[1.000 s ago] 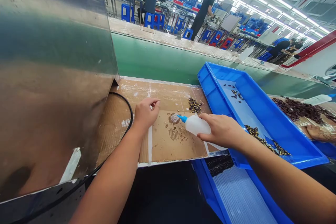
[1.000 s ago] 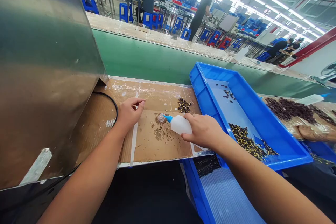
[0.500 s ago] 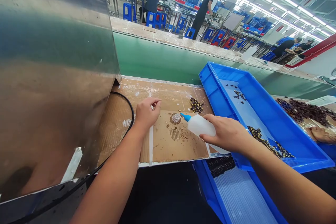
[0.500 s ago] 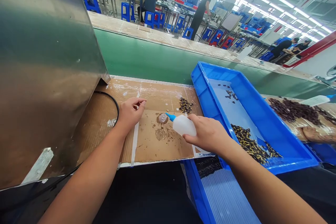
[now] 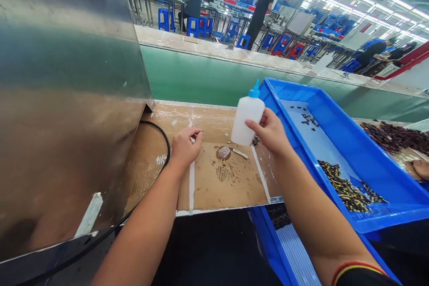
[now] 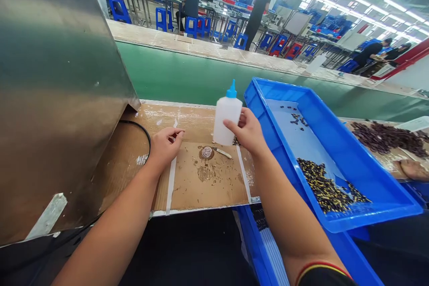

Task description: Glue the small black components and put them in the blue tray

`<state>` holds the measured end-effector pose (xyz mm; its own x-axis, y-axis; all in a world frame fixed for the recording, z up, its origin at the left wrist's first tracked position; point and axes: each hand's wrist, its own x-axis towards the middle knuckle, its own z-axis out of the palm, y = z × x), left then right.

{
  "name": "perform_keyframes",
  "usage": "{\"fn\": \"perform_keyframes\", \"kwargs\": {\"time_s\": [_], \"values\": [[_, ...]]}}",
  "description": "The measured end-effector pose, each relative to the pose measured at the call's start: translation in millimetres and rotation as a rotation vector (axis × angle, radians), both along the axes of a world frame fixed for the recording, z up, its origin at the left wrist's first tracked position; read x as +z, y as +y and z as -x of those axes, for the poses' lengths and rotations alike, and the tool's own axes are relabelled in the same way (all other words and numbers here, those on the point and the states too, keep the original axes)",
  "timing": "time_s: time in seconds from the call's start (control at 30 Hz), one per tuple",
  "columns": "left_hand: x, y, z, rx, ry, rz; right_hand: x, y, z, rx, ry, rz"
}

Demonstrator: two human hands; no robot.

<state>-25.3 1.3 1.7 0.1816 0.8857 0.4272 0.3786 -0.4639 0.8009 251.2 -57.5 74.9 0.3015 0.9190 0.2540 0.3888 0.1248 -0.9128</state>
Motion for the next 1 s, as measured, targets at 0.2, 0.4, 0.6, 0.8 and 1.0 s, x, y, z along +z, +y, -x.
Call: {"fn": "perform_keyframes", "kwargs": {"time_s": [0.2,0.4,0.6,0.8,1.0], "values": [[-1.1,4,3,0.064,-0.008,0.012,-38.2,82,41,0.182,0.08,-0.057],[0.1,5,4,0.075,-0.002,0.014,-52.4,92,34,0.214,-0.023,0.02],[1.2,3,4,0.059,0.0,-0.004,-53.6,43,-44,-0.131,-0.412,0.015],[1.4,0,2,0.053,0.019,-0.027,-70.3,0,-66,-0.025,-0.596,0.016],[-0.3,3,3,0.054,0.03,-0.047,-85.8,-3,-65,0.078,-0.702,0.066]]}}
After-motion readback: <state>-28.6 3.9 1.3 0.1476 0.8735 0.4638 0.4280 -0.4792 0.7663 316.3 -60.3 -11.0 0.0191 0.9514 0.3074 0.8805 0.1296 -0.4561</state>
